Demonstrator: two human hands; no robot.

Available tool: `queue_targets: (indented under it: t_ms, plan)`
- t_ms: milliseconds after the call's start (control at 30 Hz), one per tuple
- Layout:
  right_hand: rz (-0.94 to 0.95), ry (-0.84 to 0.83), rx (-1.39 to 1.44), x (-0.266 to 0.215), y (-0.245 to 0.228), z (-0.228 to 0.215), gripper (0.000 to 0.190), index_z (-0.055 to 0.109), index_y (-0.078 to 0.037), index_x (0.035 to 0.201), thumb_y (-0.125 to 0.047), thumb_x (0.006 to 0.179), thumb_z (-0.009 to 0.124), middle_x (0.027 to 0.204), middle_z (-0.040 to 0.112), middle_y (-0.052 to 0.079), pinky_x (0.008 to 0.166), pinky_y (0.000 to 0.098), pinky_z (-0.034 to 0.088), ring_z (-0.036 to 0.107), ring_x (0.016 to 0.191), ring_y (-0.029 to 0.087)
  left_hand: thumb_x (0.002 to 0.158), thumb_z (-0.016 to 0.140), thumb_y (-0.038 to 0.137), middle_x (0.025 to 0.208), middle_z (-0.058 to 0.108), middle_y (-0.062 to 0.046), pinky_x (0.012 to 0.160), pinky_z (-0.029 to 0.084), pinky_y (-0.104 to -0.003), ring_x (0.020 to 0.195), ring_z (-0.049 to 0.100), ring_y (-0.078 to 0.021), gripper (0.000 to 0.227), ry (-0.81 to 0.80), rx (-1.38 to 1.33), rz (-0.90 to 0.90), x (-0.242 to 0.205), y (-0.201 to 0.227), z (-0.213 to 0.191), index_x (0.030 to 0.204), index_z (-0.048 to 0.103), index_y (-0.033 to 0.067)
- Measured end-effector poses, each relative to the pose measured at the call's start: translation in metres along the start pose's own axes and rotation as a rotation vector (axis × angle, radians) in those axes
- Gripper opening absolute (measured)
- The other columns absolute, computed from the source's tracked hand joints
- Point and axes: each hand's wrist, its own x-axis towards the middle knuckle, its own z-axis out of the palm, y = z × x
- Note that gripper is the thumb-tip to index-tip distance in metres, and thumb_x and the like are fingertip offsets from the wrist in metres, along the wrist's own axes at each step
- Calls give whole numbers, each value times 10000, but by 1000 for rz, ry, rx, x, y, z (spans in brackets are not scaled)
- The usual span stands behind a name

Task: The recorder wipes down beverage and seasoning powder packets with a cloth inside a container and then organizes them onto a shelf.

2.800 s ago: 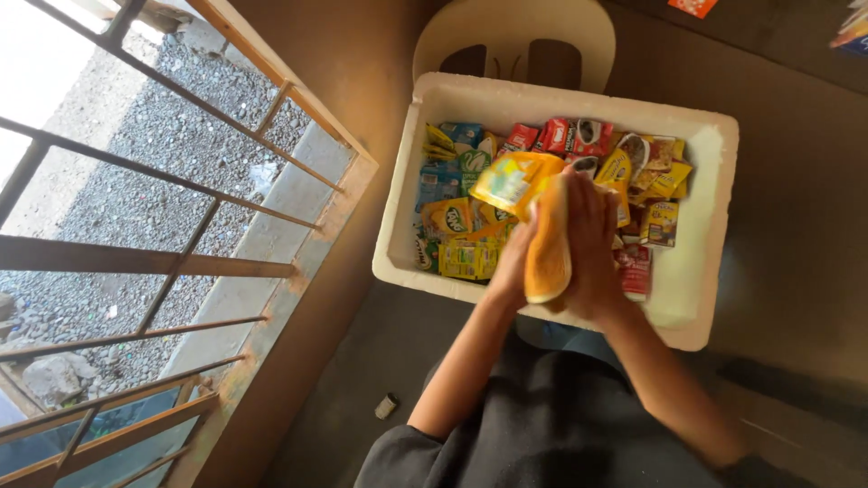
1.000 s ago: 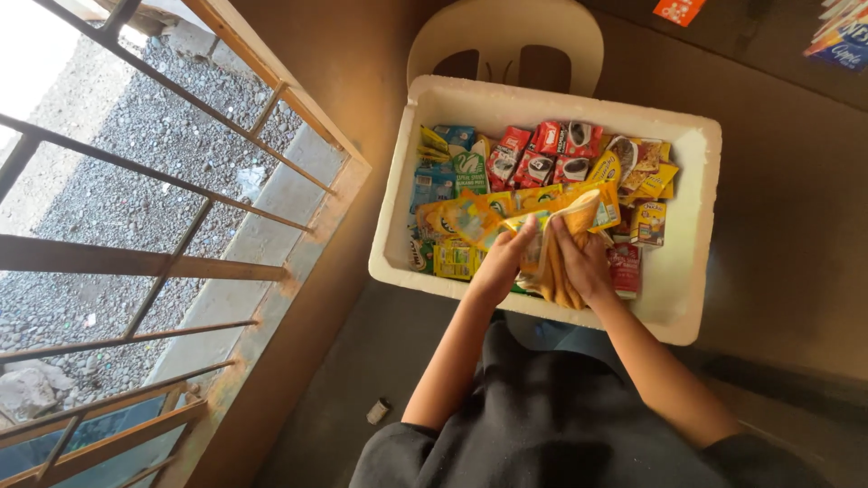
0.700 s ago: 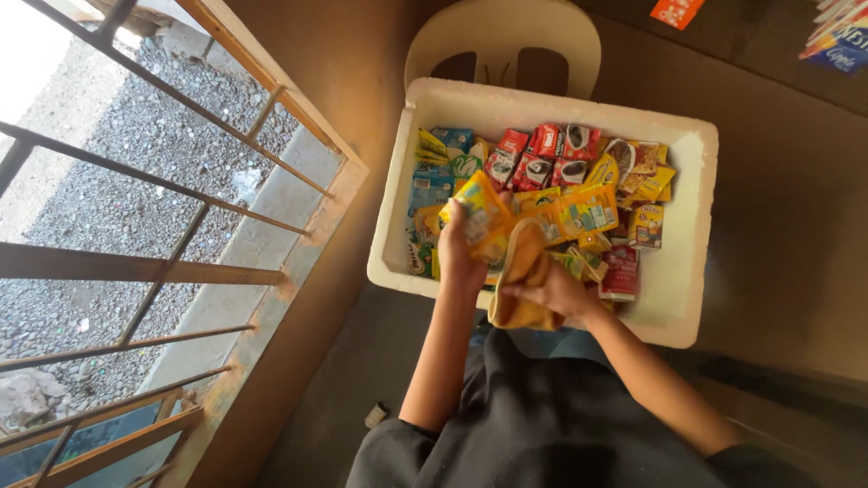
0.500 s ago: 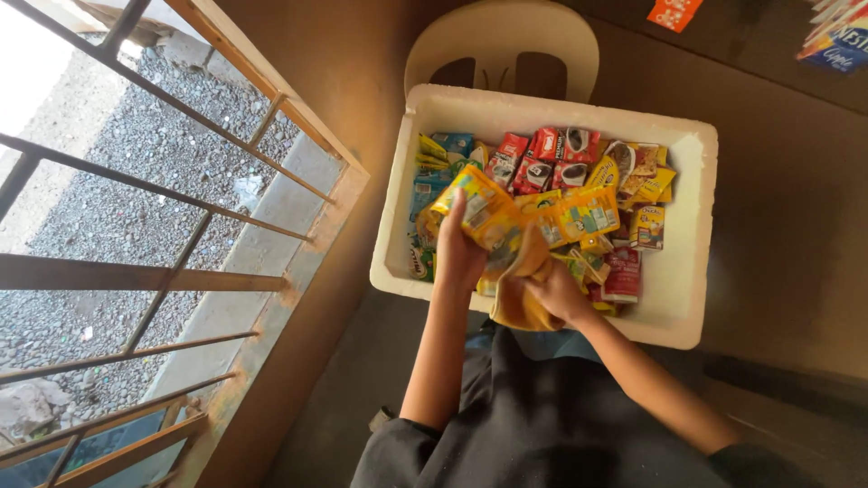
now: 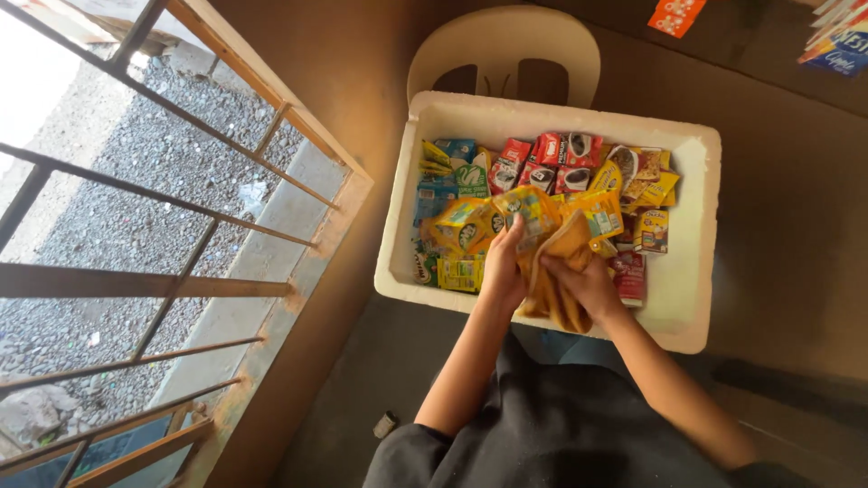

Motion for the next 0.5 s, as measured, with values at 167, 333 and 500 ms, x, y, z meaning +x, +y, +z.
queue_targets:
  t_ms: [167,333,500]
  plan:
    - [19,-223,64,-10,-16,3,503,575,-15,1289,-107,849,800,1184,691,59,909,320,563,676,1061,142,1024,598,350,1188,706,-142,965,562,-450,1076,695,-295,385,-37,-158,-73,3,15,14,1230,625,26]
    - [-79,-201,29,-1,8,6,476,580,8,1286,-109,871,782,1205,705,82,934,334,574,693,1080,160,1017,622,347,1243,701,-171,977,560,-420,1114,690,-292,466,-122,-195,-34,-2,28,22,1306,610,-18]
    - [-224,30,-350,0,-2,5,299,704,6,1178,-191,956,736,1114,767,61,909,291,550,719,1034,130,981,714,238,1259,680,-123,994,546,-353,1158,657,-209,460,-197,434,173,-2,36,-7,1339,577,-17]
